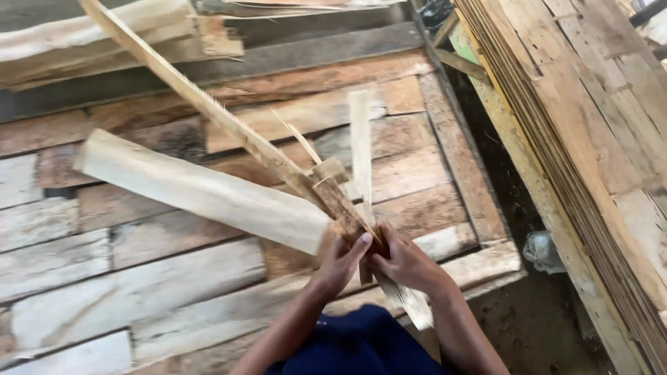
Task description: Inspecting and trimming thin wood veneer strips using a utility knife on a wooden work surface.
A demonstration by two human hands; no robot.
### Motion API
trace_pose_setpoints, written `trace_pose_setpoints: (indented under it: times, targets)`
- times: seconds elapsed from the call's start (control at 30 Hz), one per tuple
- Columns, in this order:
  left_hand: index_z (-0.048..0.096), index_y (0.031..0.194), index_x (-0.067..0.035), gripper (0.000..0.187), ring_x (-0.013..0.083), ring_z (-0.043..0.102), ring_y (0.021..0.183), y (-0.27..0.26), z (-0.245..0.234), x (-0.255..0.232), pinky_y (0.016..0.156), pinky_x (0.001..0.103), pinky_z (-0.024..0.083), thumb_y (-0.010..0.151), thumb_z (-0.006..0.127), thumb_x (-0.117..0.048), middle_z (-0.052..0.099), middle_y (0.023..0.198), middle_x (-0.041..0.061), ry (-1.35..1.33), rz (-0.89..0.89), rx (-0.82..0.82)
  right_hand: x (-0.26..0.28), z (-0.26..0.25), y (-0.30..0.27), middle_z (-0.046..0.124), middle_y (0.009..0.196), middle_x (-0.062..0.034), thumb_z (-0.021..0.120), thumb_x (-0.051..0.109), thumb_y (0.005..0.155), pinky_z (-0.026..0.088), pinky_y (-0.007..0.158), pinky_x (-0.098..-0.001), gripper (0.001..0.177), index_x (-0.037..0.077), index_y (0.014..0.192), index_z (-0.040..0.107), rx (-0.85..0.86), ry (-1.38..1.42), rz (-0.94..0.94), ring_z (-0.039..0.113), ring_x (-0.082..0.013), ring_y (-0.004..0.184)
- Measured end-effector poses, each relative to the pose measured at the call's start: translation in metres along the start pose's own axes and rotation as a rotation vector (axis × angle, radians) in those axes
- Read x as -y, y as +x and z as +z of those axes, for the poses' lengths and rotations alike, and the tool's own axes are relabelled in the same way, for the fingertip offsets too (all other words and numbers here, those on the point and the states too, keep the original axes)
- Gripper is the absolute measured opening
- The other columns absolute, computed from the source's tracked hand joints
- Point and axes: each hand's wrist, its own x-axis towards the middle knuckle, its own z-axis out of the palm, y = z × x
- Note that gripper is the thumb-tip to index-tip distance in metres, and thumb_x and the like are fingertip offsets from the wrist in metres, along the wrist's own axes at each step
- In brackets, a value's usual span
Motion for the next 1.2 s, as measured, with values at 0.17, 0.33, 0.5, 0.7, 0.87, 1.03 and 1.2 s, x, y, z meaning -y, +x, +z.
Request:
trace_pose_setpoints:
  times: [0.17, 0.33, 0.5, 0.7, 0.87, 1.03, 1.2]
  targets:
    - [0.040, 0.136, 0.006, 0.061, 0.0379, 0.058, 0.106, 0.067, 0.149, 0.042, 0.091, 0.047, 0.049, 0.100, 0.066, -0.036, 0.053, 0.105, 0.023, 0.372, -0.012, -0.019, -0.165, -0.103, -0.024, 0.055, 0.067, -0.0102, 0.073, 0.007, 0.071, 0.047, 0.069, -0.0436, 0.022, 0.010, 0.086, 0.056, -0.294, 0.032, -0.111, 0.058, -0.0305, 0.067]
    - [0.040, 0.146, 0.001, 0.055, 0.0310, 0.057, 0.105, 0.119, 0.239, 0.129, 0.080, 0.037, 0.052, 0.101, 0.065, -0.020, 0.048, 0.129, 0.020, 0.260, -0.120, 0.059, -0.246, -0.233, -0.079, 0.054, 0.090, -0.0120, 0.071, 0.012, 0.076, 0.047, 0.081, -0.0460, 0.032, 0.011, 0.102, 0.053, -0.611, 0.148, -0.015, 0.057, -0.0311, 0.085]
    - [0.066, 0.128, -0.011, 0.036, 0.0313, 0.070, 0.095, 0.106, 0.275, 0.212, 0.077, 0.039, 0.058, 0.097, 0.072, -0.029, 0.069, 0.110, 0.015, 0.386, -0.310, 0.162, -0.305, -0.263, -0.050, 0.056, 0.132, -0.0189, 0.074, 0.005, 0.087, 0.050, 0.103, -0.0470, 0.064, 0.002, 0.145, 0.047, -1.017, 0.523, 0.036, 0.057, -0.0266, 0.121]
    - [0.068, 0.130, -0.016, 0.035, 0.0220, 0.073, 0.097, 0.122, 0.285, 0.243, 0.075, 0.031, 0.060, 0.097, 0.070, -0.029, 0.073, 0.114, 0.007, 0.358, -0.464, 0.158, -0.359, -0.236, -0.004, 0.062, 0.131, -0.0189, 0.076, 0.001, 0.088, 0.052, 0.097, -0.0494, 0.060, 0.003, 0.143, 0.051, -1.047, 0.729, 0.130, 0.060, -0.0254, 0.118]
    - [0.070, 0.128, -0.016, 0.032, 0.0177, 0.073, 0.096, 0.153, 0.285, 0.217, 0.076, 0.030, 0.061, 0.098, 0.068, -0.027, 0.075, 0.113, 0.005, 0.343, -0.454, 0.037, -0.395, -0.229, 0.037, 0.063, 0.129, -0.0167, 0.079, 0.001, 0.087, 0.050, 0.100, -0.0474, 0.062, 0.007, 0.142, 0.052, -1.011, 0.761, 0.169, 0.061, -0.0246, 0.115]
    - [0.069, 0.127, -0.010, 0.031, 0.0195, 0.071, 0.096, 0.180, 0.293, 0.211, 0.078, 0.032, 0.059, 0.099, 0.064, -0.021, 0.075, 0.112, 0.009, 0.276, -0.368, -0.016, -0.362, -0.254, 0.087, 0.062, 0.125, -0.0196, 0.078, 0.005, 0.091, 0.050, 0.095, -0.0501, 0.052, 0.004, 0.136, 0.053, -0.964, 0.686, 0.122, 0.062, -0.0277, 0.111]
    - [0.067, 0.132, -0.015, 0.035, 0.0277, 0.071, 0.104, 0.211, 0.302, 0.196, 0.083, 0.037, 0.059, 0.099, 0.067, -0.025, 0.072, 0.119, 0.010, 0.261, -0.268, 0.013, -0.331, -0.305, 0.190, 0.007, 0.167, -0.0327, 0.094, 0.016, 0.083, 0.018, 0.124, -0.0656, 0.121, 0.003, 0.164, 0.005, -0.796, 0.869, 0.037, 0.004, -0.0508, 0.154]
